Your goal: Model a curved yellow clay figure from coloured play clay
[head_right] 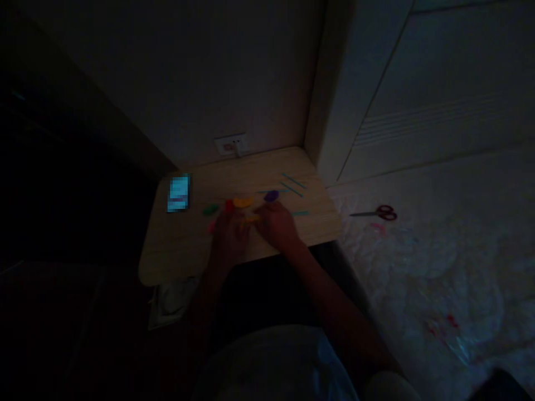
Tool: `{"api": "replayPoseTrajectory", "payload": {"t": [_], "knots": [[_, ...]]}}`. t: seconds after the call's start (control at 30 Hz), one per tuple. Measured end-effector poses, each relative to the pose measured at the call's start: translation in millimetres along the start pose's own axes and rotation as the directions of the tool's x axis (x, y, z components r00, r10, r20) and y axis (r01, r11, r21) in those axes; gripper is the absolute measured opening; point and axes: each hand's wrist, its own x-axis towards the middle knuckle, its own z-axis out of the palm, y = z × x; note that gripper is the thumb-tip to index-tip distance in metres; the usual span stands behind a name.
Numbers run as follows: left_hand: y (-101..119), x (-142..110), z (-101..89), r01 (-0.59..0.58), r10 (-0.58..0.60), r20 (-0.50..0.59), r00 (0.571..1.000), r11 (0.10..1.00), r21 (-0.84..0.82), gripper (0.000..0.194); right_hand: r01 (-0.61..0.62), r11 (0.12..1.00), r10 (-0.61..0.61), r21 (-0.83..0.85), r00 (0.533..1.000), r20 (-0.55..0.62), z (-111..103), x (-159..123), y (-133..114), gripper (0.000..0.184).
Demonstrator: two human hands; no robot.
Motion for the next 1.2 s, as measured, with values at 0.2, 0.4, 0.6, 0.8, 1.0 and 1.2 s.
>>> {"api": "replayPoseTrajectory", "payload": {"t": [0.2, 0.4, 0.6, 0.8, 1.0, 1.2], "knots": [[-7.1, 22.5, 14.6, 0.043, -0.043, 0.119, 0.992, 0.999, 0.002, 0.019, 0.012, 0.997, -0.006, -0.079, 0.998, 0.068, 15.1, 14.4, -7.0, 0.021], [-1.7, 22.9, 17.3, 0.114, -0.111, 0.064, 0.992, 0.992, -0.046, 0.01, -0.058, 0.996, 0.057, -0.063, 0.998, -0.006, 16.1, 12.5, -8.0, 0.019], [0.0, 17.8, 19.2, 0.107, -0.112, -0.044, 0.993, 0.99, -0.095, 0.022, -0.079, 0.995, 0.077, -0.058, 0.996, -0.04, 15.9, 18.1, -8.7, 0.025], [-14.2, -11.2, 3.4, 0.093, -0.104, -0.12, 0.987, 0.991, -0.095, 0.018, -0.088, 0.996, 0.086, -0.006, 0.981, -0.171, -1.4, 7.2, 6.1, 0.027], [-16.6, -28.1, -6.1, 0.022, -0.029, -0.039, 0.999, 0.988, -0.156, 0.032, -0.178, 0.982, 0.187, 0.057, 0.934, -0.305, -27.6, -14.8, 38.7, 0.023], [-18.0, -18.1, -6.9, -0.068, 0.098, 0.186, 0.978, 0.984, -0.162, 0.038, -0.114, 0.993, 0.103, -0.043, 0.976, -0.194, -42.3, -33.6, 64.1, 0.037]]}}
